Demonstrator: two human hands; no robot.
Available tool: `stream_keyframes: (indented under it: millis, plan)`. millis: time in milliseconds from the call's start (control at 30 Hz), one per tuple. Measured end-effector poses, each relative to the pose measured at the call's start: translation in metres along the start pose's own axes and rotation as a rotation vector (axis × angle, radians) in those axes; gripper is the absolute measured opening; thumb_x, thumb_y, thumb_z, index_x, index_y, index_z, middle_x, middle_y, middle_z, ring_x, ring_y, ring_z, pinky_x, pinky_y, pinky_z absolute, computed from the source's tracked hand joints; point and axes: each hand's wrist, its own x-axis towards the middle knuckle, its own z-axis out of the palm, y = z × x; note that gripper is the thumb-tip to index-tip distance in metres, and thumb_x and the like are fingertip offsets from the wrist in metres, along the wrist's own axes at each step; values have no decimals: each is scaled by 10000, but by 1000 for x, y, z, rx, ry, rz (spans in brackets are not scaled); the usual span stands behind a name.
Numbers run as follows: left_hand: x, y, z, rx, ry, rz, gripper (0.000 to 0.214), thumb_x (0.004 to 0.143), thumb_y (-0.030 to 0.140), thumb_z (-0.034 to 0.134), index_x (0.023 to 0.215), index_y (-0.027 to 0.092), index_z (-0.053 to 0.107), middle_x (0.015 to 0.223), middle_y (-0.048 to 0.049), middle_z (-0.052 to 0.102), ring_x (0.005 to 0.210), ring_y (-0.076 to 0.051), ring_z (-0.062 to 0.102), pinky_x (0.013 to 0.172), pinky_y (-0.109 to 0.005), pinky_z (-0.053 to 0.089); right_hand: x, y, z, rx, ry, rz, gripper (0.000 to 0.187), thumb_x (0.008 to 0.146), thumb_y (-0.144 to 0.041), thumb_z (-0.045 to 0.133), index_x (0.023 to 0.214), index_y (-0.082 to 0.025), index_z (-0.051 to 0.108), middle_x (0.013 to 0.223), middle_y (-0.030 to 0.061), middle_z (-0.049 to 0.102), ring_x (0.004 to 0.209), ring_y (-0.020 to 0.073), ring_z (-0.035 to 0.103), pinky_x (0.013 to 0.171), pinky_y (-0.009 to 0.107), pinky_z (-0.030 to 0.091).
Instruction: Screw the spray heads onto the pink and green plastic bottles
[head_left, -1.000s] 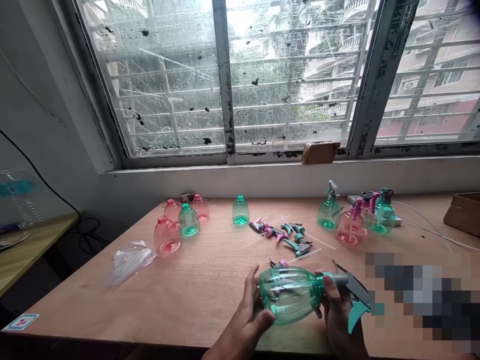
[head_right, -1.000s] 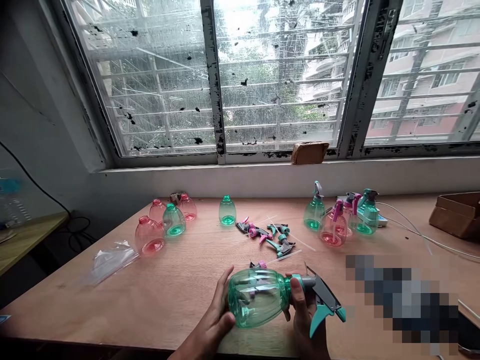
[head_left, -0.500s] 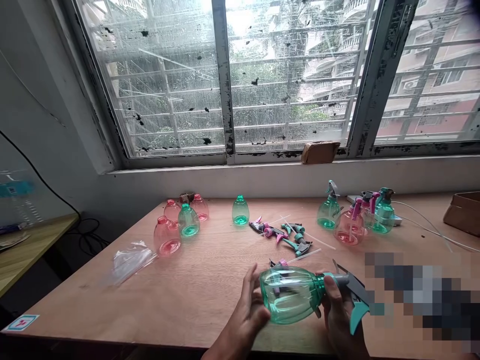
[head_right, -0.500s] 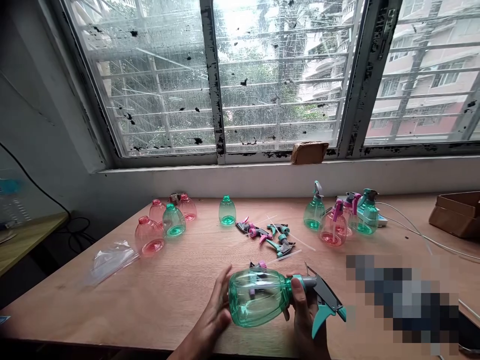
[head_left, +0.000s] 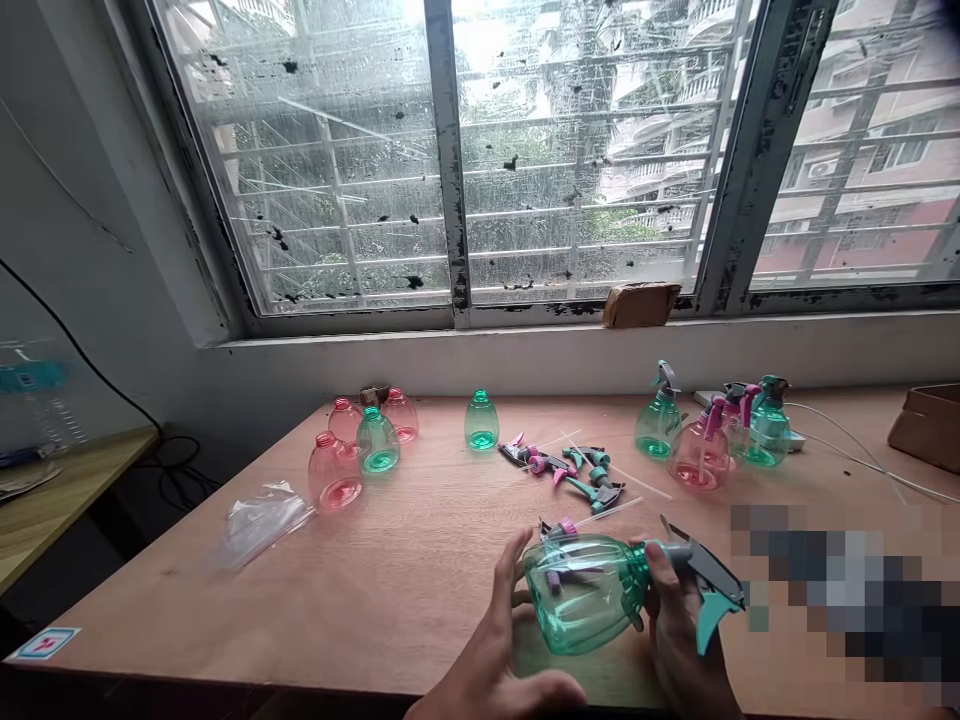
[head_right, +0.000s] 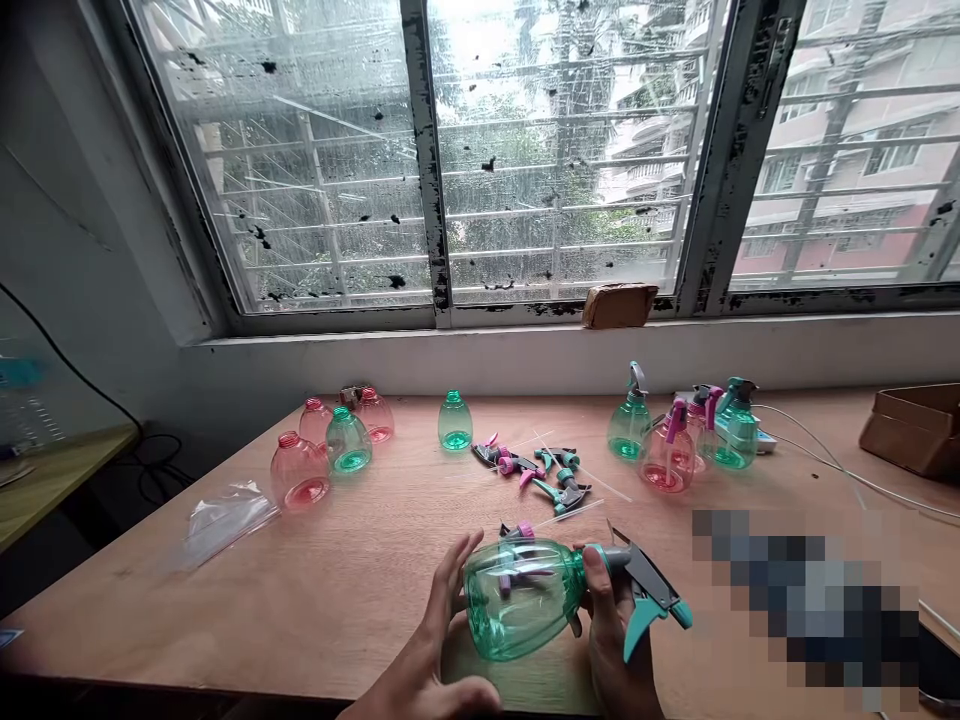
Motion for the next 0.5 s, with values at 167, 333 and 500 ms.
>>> stream_keyframes:
  millis: [167, 333, 500]
  plan:
    - [7, 29, -3, -147, -48, -145, 880, 937, 727, 563, 1620, 249, 280, 1665, -139, 386, 1586, -399, 232, 1293, -568, 180, 2, 8, -4, 31, 33, 132, 492, 780, -642, 790, 1045, -255, 641, 873, -5, 719, 811, 237, 688, 747, 336, 553]
    - [4, 23, 3, -86, 30, -134, 806, 941, 577, 692, 1587, 301, 297, 1636, -132, 407, 1458, -374, 464, 1214, -529, 375, 4, 11, -8, 4, -19, 186, 535, 778, -677, 774, 1070, -243, 664, 934, 17, 741, 868, 249, 697, 779, 341, 551]
    - [1, 9, 4, 71, 2, -14, 1125, 698, 490, 954, 1597, 348, 293, 1689, -120, 272, 1578, -416, 217, 1244, -515, 340, 3, 8, -7, -18, 7, 113, 483, 766, -657, 798, 997, -247, 689, 861, -4, 714, 846, 232, 672, 769, 318, 533]
